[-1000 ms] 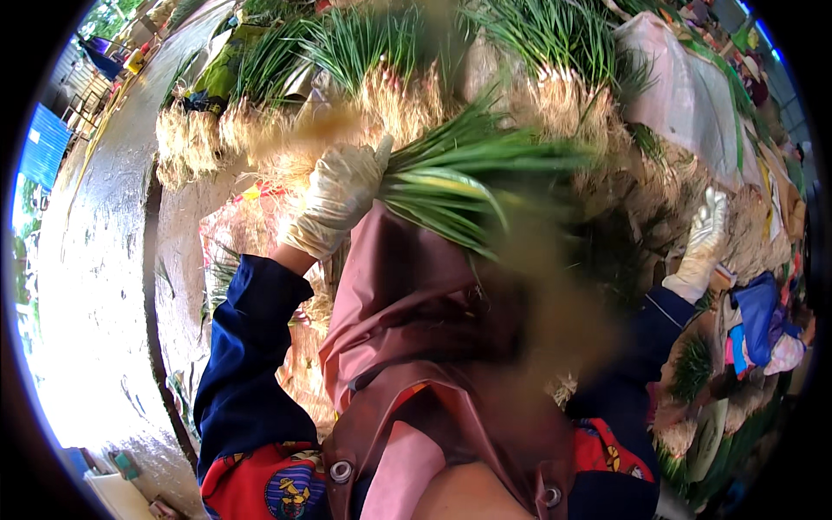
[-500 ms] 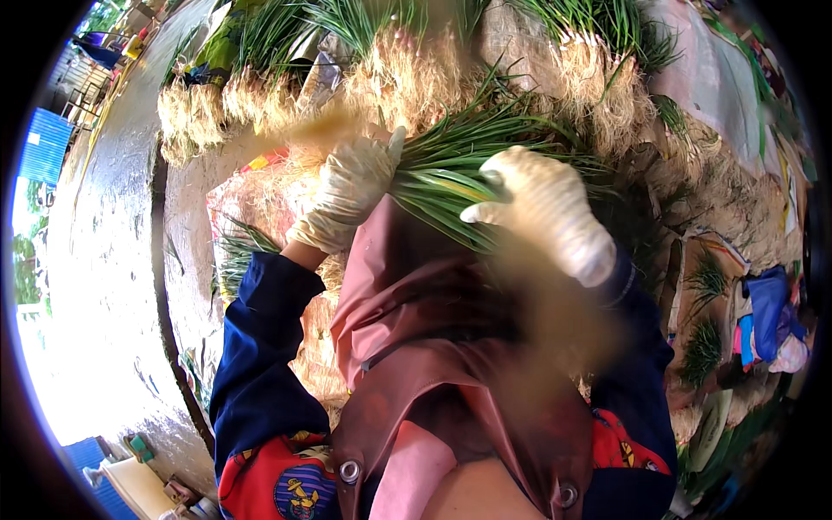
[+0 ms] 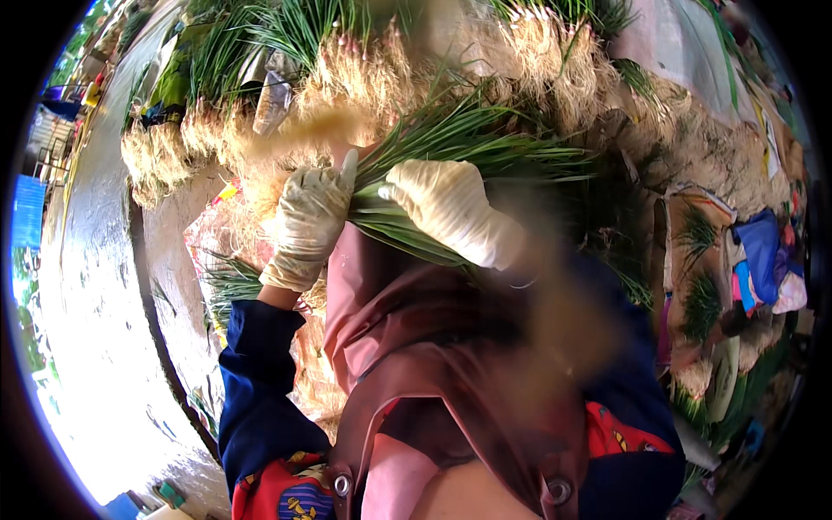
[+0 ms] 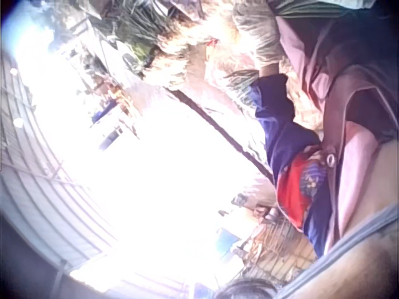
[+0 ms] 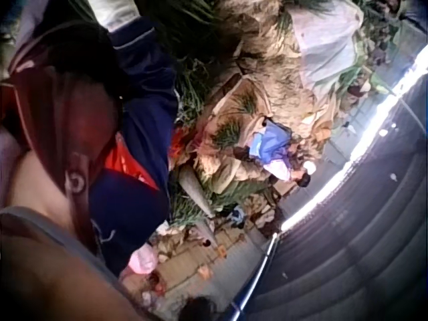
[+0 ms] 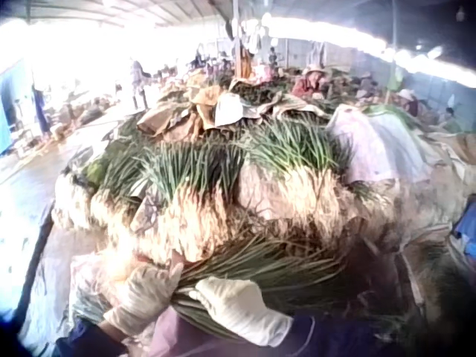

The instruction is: The person picks up bundles of green onions from a pile, removes wilted or loose outer leaves by hand, and arranges the cleaned bundles on a plastic sheet.

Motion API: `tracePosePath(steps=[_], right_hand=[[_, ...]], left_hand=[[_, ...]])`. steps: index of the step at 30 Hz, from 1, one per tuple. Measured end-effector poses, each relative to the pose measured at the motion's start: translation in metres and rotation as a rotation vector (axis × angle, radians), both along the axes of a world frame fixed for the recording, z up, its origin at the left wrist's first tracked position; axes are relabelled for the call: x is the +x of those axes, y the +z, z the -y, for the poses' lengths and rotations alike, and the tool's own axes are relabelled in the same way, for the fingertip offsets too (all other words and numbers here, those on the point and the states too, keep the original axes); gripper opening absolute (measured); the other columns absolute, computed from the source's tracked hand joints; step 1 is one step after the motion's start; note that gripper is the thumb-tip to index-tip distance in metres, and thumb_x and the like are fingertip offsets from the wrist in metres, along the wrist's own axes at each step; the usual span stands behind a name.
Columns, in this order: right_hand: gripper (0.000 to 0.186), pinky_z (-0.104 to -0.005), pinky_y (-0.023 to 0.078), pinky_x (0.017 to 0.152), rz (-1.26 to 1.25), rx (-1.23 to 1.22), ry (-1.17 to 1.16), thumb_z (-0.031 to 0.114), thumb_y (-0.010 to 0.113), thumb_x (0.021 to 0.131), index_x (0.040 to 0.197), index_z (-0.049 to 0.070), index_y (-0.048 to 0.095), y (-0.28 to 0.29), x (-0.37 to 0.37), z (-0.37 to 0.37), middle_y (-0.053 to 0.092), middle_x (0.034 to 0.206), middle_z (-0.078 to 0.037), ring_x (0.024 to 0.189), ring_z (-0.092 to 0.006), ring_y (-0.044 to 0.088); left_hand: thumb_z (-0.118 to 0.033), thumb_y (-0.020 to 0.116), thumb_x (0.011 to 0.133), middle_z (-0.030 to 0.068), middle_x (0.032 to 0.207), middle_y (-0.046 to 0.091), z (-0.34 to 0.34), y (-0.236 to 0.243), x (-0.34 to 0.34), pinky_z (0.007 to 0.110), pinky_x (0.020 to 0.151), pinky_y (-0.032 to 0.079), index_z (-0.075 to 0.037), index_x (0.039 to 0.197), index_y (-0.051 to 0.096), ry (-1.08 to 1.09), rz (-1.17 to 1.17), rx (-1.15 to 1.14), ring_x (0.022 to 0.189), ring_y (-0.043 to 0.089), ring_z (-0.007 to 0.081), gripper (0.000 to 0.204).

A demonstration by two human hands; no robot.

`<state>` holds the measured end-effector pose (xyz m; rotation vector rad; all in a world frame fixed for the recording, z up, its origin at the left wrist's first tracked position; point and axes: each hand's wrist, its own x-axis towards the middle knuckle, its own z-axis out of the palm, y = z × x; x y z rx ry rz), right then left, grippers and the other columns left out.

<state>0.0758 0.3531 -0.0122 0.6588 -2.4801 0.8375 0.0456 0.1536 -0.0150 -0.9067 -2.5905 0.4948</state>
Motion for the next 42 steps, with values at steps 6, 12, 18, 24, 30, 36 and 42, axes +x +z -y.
tracePosePath(steps=[6, 12, 18, 24, 30, 36, 42], right_hand=[[0.013, -0.0214, 0.046, 0.056, 0.220, -1.258, -0.012, 0.023, 0.060, 0.088, 0.088, 0.010, 0.062, 0.051, -0.003, -0.067, 0.063, 0.080, -0.002, 0.066, -0.0092, 0.056], [0.011, -0.0262, 0.052, 0.076, 0.508, -0.354, -0.055, 0.015, 0.071, 0.078, 0.088, 0.012, 0.067, 0.075, -0.010, -0.160, 0.068, 0.087, -0.001, 0.081, -0.0114, 0.063], [0.028, -0.0295, 0.052, 0.075, 0.525, 0.134, 0.111, 0.017, 0.073, 0.071, 0.096, 0.008, 0.066, 0.025, -0.011, -0.118, 0.068, 0.095, -0.005, 0.085, -0.0192, 0.065], [0.015, -0.0252, 0.048, 0.065, 0.713, -0.974, 0.317, 0.016, 0.057, 0.090, 0.090, 0.001, 0.062, -0.025, -0.016, -0.112, 0.065, 0.080, -0.005, 0.069, -0.0131, 0.058], [0.019, -0.0270, 0.050, 0.068, 0.344, -0.935, 0.054, 0.027, 0.061, 0.087, 0.092, 0.009, 0.064, 0.036, -0.037, -0.175, 0.065, 0.084, -0.005, 0.073, -0.0114, 0.059], [0.028, -0.0260, 0.051, 0.081, 0.648, -0.036, 0.147, 0.023, 0.072, 0.074, 0.100, 0.015, 0.066, 0.035, -0.051, -0.049, 0.067, 0.094, -0.001, 0.084, -0.0115, 0.063], [0.016, -0.0307, 0.050, 0.073, 0.591, -0.284, 0.064, 0.028, 0.066, 0.082, 0.088, 0.013, 0.066, -0.003, -0.078, -0.038, 0.068, 0.082, 0.001, 0.075, -0.0128, 0.062]], left_hand=[[-0.006, 0.051, 0.077, 0.0018, 0.090, 0.055, 0.032, -0.020, 0.004, 0.036, 0.081, 0.044, -0.012, 0.134, 0.044, -0.072, -0.051, 0.106, 0.086, 0.052, 0.0213, 0.057], [-0.008, 0.048, 0.080, 0.0020, 0.095, 0.051, 0.035, -0.017, 0.005, 0.033, 0.081, 0.046, -0.011, 0.135, 0.041, -0.153, -0.089, 0.097, 0.089, 0.049, 0.0191, 0.055], [-0.013, 0.054, 0.080, -0.0012, 0.098, 0.054, 0.039, -0.014, 0.012, 0.035, 0.086, 0.044, -0.016, 0.133, 0.046, -0.073, -0.090, 0.070, 0.092, 0.051, 0.0188, 0.054], [-0.008, 0.050, 0.079, 0.0026, 0.097, 0.049, 0.029, -0.020, 0.006, 0.032, 0.081, 0.045, -0.014, 0.137, 0.040, -0.140, -0.067, 0.057, 0.090, 0.048, 0.0193, 0.059], [-0.009, 0.054, 0.079, 0.0002, 0.098, 0.052, 0.031, -0.020, 0.005, 0.032, 0.079, 0.046, -0.016, 0.136, 0.043, -0.133, -0.102, 0.010, 0.090, 0.052, 0.0180, 0.058], [-0.011, 0.053, 0.080, 0.0015, 0.096, 0.050, 0.034, -0.009, 0.008, 0.033, 0.082, 0.046, -0.014, 0.137, 0.040, -0.101, -0.049, -0.025, 0.091, 0.051, 0.0181, 0.058], [-0.010, 0.054, 0.080, 0.0002, 0.095, 0.049, 0.037, -0.015, 0.001, 0.032, 0.081, 0.046, -0.015, 0.136, 0.042, -0.116, -0.089, -0.042, 0.090, 0.050, 0.0166, 0.057]])
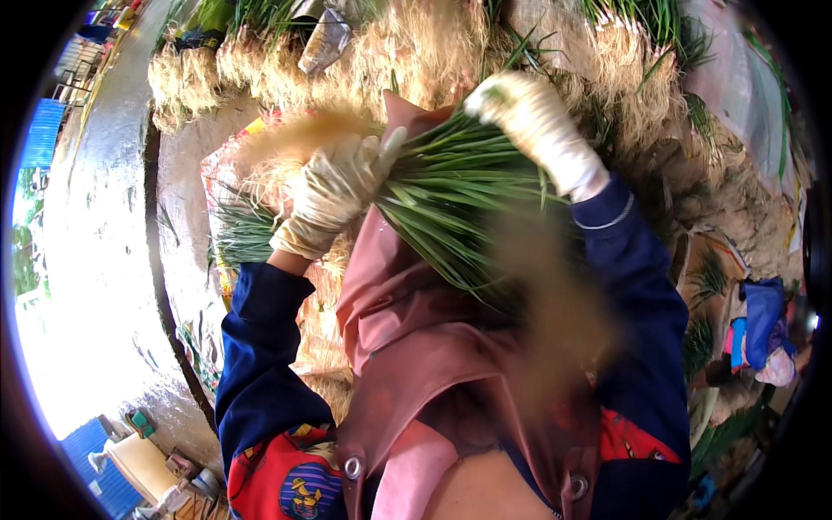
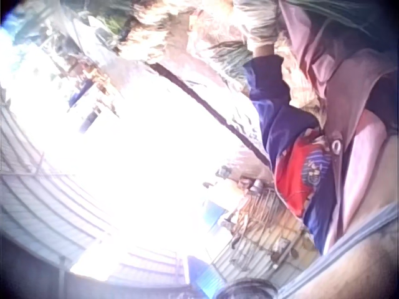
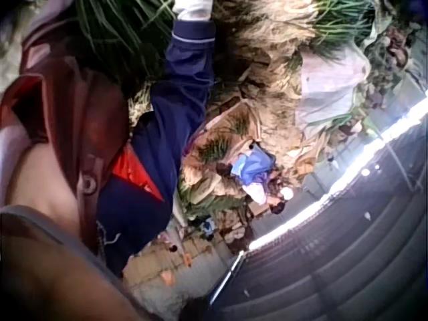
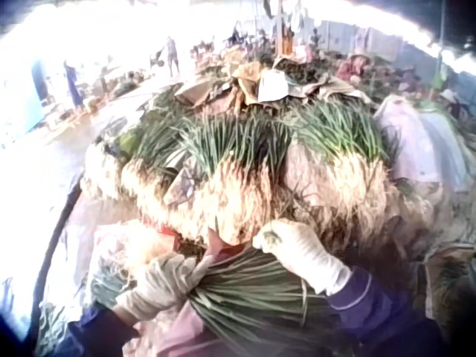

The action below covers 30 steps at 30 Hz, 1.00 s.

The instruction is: The person picks up bundles of green onions from a pile, removes wilted or loose outer leaves by hand, and arranges the cleaned bundles on a plastic sheet.

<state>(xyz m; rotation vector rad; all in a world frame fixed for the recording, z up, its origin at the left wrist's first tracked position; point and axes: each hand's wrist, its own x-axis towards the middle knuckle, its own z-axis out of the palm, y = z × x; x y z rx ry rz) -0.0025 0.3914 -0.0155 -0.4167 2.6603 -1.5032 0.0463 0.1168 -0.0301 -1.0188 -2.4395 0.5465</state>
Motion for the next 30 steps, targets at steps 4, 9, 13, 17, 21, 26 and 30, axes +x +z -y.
tracePosePath(steps=[4, 9, 13, 17, 21, 26, 30], right_hand=[[0.021, -0.0243, 0.050, 0.071, -0.072, -0.143, -0.087, 0.023, 0.060, 0.088, 0.101, 0.007, 0.064, 0.034, 0.002, -0.089, 0.067, 0.083, -0.002, 0.075, -0.0104, 0.061], [0.018, -0.0241, 0.049, 0.077, -0.159, -0.096, -0.281, 0.008, 0.057, 0.088, 0.102, -0.002, 0.061, 0.085, 0.093, -0.138, 0.064, 0.096, -0.009, 0.086, -0.0137, 0.060], [0.020, -0.0266, 0.050, 0.063, -0.321, 0.234, 0.143, 0.009, 0.070, 0.075, 0.095, 0.006, 0.066, 0.118, 0.151, -0.082, 0.068, 0.078, -0.005, 0.072, -0.0144, 0.063], [0.037, -0.0264, 0.046, 0.046, -0.533, 0.457, 0.186, 0.023, 0.071, 0.071, 0.107, 0.018, 0.061, 0.051, 0.180, -0.016, 0.064, 0.089, 0.002, 0.054, -0.0132, 0.057], [0.026, -0.0306, 0.046, 0.049, -0.595, 0.482, 0.217, 0.021, 0.066, 0.076, 0.098, 0.009, 0.060, 0.005, 0.165, 0.023, 0.058, 0.077, -0.005, 0.057, -0.0183, 0.058], [0.012, -0.0329, 0.046, 0.052, -0.297, -0.014, 0.087, 0.018, 0.065, 0.079, 0.078, 0.006, 0.062, 0.007, 0.170, 0.018, 0.056, 0.065, -0.008, 0.059, -0.0218, 0.059], [0.013, -0.0278, 0.047, 0.053, -0.290, -0.253, -0.153, 0.016, 0.064, 0.083, 0.077, 0.005, 0.062, 0.035, 0.193, -0.014, 0.060, 0.066, -0.006, 0.061, -0.0178, 0.060]], left_hand=[[-0.012, 0.055, 0.080, -0.0003, 0.095, 0.056, 0.044, -0.038, 0.009, 0.032, 0.080, 0.046, -0.016, 0.132, 0.047, 0.138, -0.003, -0.030, 0.084, 0.053, 0.0168, 0.053], [-0.013, 0.056, 0.078, 0.0000, 0.093, 0.059, 0.036, -0.035, 0.000, 0.034, 0.080, 0.045, -0.017, 0.130, 0.049, 0.082, 0.121, 0.221, 0.084, 0.056, 0.0192, 0.053], [-0.016, 0.058, 0.078, 0.0034, 0.095, 0.059, 0.024, -0.022, -0.006, 0.035, 0.079, 0.045, -0.018, 0.131, 0.049, 0.078, 0.242, 0.245, 0.087, 0.056, 0.0219, 0.054], [-0.015, 0.057, 0.079, 0.0043, 0.093, 0.058, 0.008, -0.008, -0.002, 0.036, 0.074, 0.045, -0.018, 0.132, 0.046, 0.013, 0.162, 0.213, 0.084, 0.055, 0.0207, 0.054], [-0.012, 0.055, 0.079, 0.0041, 0.092, 0.058, 0.016, 0.013, 0.005, 0.034, 0.075, 0.045, -0.017, 0.132, 0.046, -0.042, 0.220, 0.280, 0.081, 0.055, 0.0204, 0.053], [-0.012, 0.053, 0.080, 0.0024, 0.090, 0.057, 0.016, -0.014, 0.008, 0.034, 0.077, 0.044, -0.019, 0.130, 0.049, 0.042, 0.076, 0.171, 0.082, 0.055, 0.0191, 0.050], [-0.008, 0.054, 0.075, 0.0050, 0.099, 0.057, 0.015, -0.023, 0.010, 0.035, 0.075, 0.046, -0.013, 0.125, 0.050, 0.031, 0.140, 0.289, 0.088, 0.056, 0.0218, 0.050]])
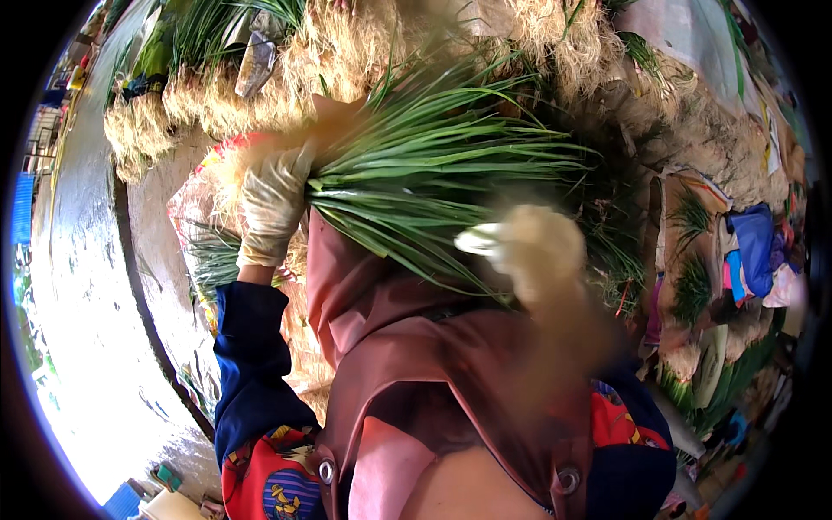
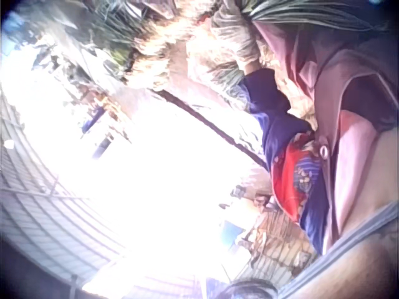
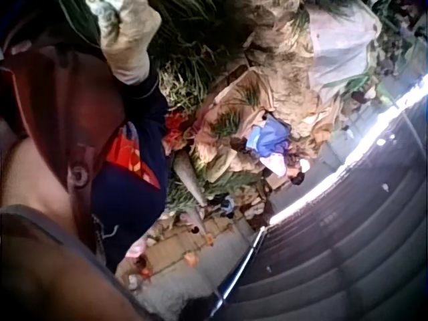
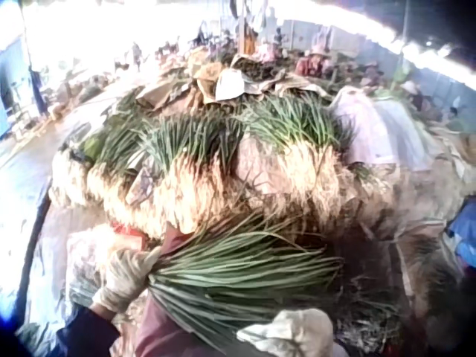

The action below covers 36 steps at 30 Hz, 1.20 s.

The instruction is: The person picks up bundles of green onions from a pile, removes wilted or loose outer leaves by hand, and arranges the cleaned bundles on a plastic sheet.

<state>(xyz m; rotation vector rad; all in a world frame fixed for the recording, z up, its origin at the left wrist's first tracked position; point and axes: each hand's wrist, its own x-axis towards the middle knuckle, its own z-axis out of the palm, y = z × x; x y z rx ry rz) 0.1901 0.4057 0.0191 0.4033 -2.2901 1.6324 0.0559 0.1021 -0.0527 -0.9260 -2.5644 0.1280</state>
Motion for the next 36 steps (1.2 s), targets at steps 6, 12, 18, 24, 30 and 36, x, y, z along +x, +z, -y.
tracePosePath(steps=[6, 12, 18, 24, 30, 36], right_hand=[[0.014, -0.0237, 0.050, 0.069, 0.068, 0.113, -0.387, 0.003, 0.066, 0.080, 0.093, -0.001, 0.064, 0.061, -0.016, -0.078, 0.068, 0.090, -0.008, 0.074, -0.0112, 0.062], [0.023, -0.0273, 0.053, 0.068, -0.113, 0.662, -0.055, 0.024, 0.069, 0.078, 0.098, 0.013, 0.068, 0.017, -0.093, -0.069, 0.069, 0.093, -0.003, 0.079, -0.0173, 0.067], [0.019, -0.0243, 0.046, 0.058, 0.133, 0.072, 0.240, 0.025, 0.061, 0.088, 0.085, 0.006, 0.062, -0.035, -0.132, -0.034, 0.062, 0.075, -0.001, 0.066, -0.0093, 0.056], [0.031, -0.0174, 0.040, 0.049, -0.032, -0.433, -0.270, 0.034, 0.059, 0.089, 0.103, 0.008, 0.063, 0.013, -0.112, -0.155, 0.067, 0.090, -0.006, 0.052, -0.0033, 0.046], [0.026, -0.0319, 0.046, 0.070, 0.708, 0.924, -0.475, 0.034, 0.064, 0.083, 0.093, 0.010, 0.063, -0.019, -0.017, -0.263, 0.066, 0.085, -0.006, 0.071, -0.0194, 0.056], [0.035, -0.0311, 0.048, 0.082, 0.534, 0.635, -0.289, 0.034, 0.071, 0.074, 0.102, 0.013, 0.065, 0.009, 0.014, -0.133, 0.065, 0.093, -0.005, 0.087, -0.0209, 0.062]], left_hand=[[-0.008, 0.054, 0.077, -0.0010, 0.101, 0.055, -0.001, -0.002, -0.004, 0.033, 0.083, 0.043, -0.015, 0.129, 0.048, -0.058, -0.098, 0.022, 0.091, 0.054, 0.0176, 0.053], [-0.008, 0.055, 0.077, -0.0016, 0.101, 0.055, -0.003, 0.005, -0.004, 0.033, 0.084, 0.043, -0.016, 0.130, 0.047, -0.066, -0.127, -0.012, 0.092, 0.054, 0.0165, 0.054], [-0.011, 0.057, 0.076, -0.0006, 0.101, 0.059, -0.007, 0.000, -0.004, 0.035, 0.084, 0.045, -0.018, 0.126, 0.051, -0.052, -0.038, 0.088, 0.091, 0.057, 0.0183, 0.050], [-0.008, 0.055, 0.078, 0.0002, 0.101, 0.060, -0.014, -0.005, -0.011, 0.036, 0.082, 0.046, -0.018, 0.124, 0.053, -0.092, 0.003, 0.145, 0.090, 0.058, 0.0193, 0.047], [-0.011, 0.057, 0.079, -0.0006, 0.103, 0.059, -0.007, -0.006, -0.007, 0.035, 0.083, 0.045, -0.019, 0.125, 0.052, -0.048, -0.005, 0.129, 0.091, 0.057, 0.0192, 0.048], [-0.009, 0.057, 0.078, -0.0002, 0.102, 0.059, -0.008, 0.002, -0.005, 0.037, 0.087, 0.044, -0.018, 0.126, 0.050, -0.079, 0.030, 0.132, 0.093, 0.056, 0.0196, 0.049]])
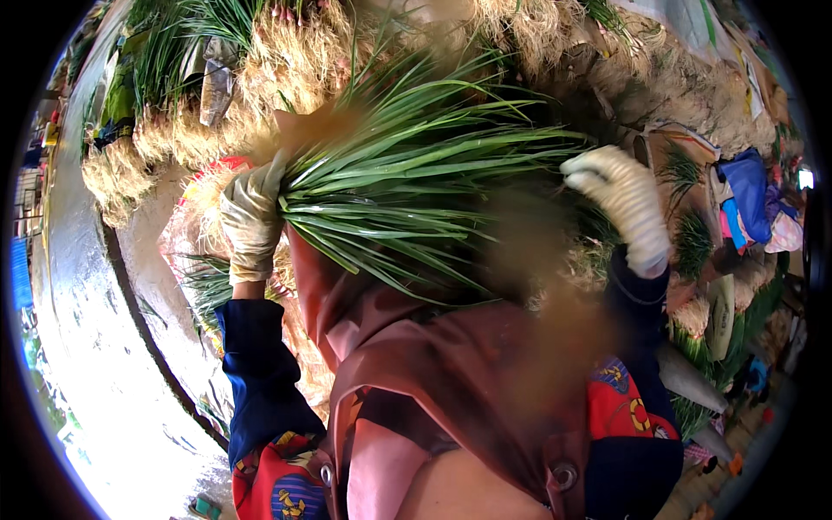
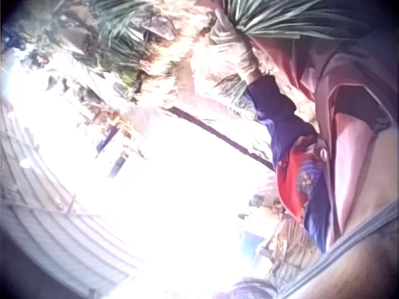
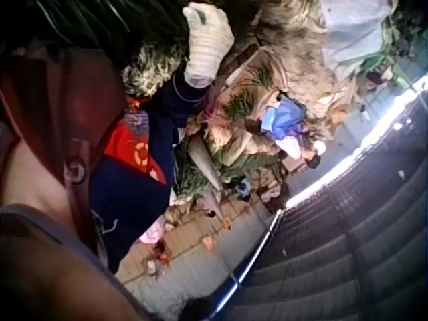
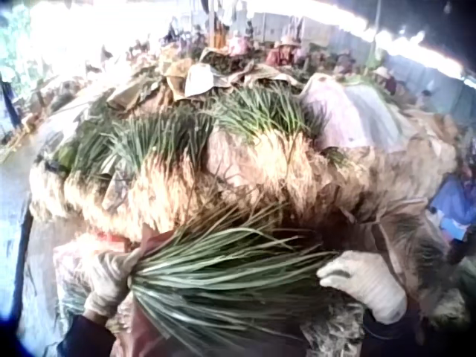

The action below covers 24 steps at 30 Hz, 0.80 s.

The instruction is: The person picks up bundles of green onions from a pile, removes wilted or loose outer leaves by hand, and arranges the cleaned bundles on a plastic sheet.

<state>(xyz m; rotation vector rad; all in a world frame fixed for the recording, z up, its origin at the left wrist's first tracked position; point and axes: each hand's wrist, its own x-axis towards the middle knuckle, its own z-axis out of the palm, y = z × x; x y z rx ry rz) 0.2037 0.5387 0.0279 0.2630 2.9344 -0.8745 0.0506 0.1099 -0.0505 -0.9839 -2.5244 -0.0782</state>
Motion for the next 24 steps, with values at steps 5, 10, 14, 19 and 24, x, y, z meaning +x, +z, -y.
tracePosePath(steps=[5, 10, 14, 19, 24], right_hand=[[0.027, -0.0309, 0.050, 0.073, -0.117, 0.271, 0.187, 0.031, 0.072, 0.073, 0.092, 0.013, 0.067, -0.023, -0.024, 0.070, 0.065, 0.081, -0.005, 0.079, -0.0210, 0.063], [0.009, -0.0283, 0.047, 0.060, -0.406, -0.473, 0.008, 0.009, 0.061, 0.080, 0.088, 0.008, 0.064, -0.065, -0.053, 0.092, 0.061, 0.077, -0.009, 0.066, -0.0206, 0.059], [0.025, -0.0220, 0.044, 0.068, -0.633, -0.243, -0.303, 0.004, 0.047, 0.084, 0.103, 0.002, 0.063, -0.039, -0.051, 0.036, 0.062, 0.093, -0.004, 0.077, -0.0106, 0.053], [0.033, -0.0178, 0.037, 0.062, -0.617, -0.427, -0.257, 0.018, 0.040, 0.096, 0.118, -0.001, 0.055, -0.041, -0.050, -0.016, 0.057, 0.109, -0.004, 0.070, -0.0058, 0.043], [0.033, -0.0148, 0.030, 0.056, -0.238, -0.749, -0.398, 0.025, 0.042, 0.095, 0.114, 0.004, 0.059, -0.052, -0.080, 0.039, 0.053, 0.089, 0.007, 0.064, -0.0007, 0.037]], left_hand=[[-0.007, 0.058, 0.075, 0.0000, 0.100, 0.059, -0.010, 0.001, 0.000, 0.037, 0.084, 0.044, -0.018, 0.124, 0.052, 0.024, -0.016, -0.020, 0.089, 0.056, 0.0210, 0.050], [-0.007, 0.059, 0.073, 0.0029, 0.099, 0.060, 0.032, -0.011, 0.014, 0.038, 0.077, 0.044, -0.017, 0.118, 0.055, 0.163, 0.044, -0.013, 0.090, 0.055, 0.0235, 0.047], [-0.008, 0.056, 0.075, 0.0101, 0.089, 0.061, 0.079, -0.031, 0.027, 0.043, 0.079, 0.040, -0.016, 0.115, 0.061, 0.408, 0.208, 0.148, 0.084, 0.056, 0.0292, 0.042], [-0.016, 0.065, 0.077, 0.0157, 0.063, 0.063, 0.165, -0.035, 0.044, 0.038, 0.049, 0.047, -0.002, 0.084, 0.065, 0.910, 0.312, 0.595, 0.053, 0.061, 0.0255, 0.015], [-0.007, 0.066, 0.079, 0.0077, 0.066, 0.064, 0.251, -0.064, 0.059, 0.019, 0.042, 0.045, 0.002, 0.081, 0.065, 0.927, 0.705, 1.852, 0.050, 0.058, 0.0092, 0.009]])
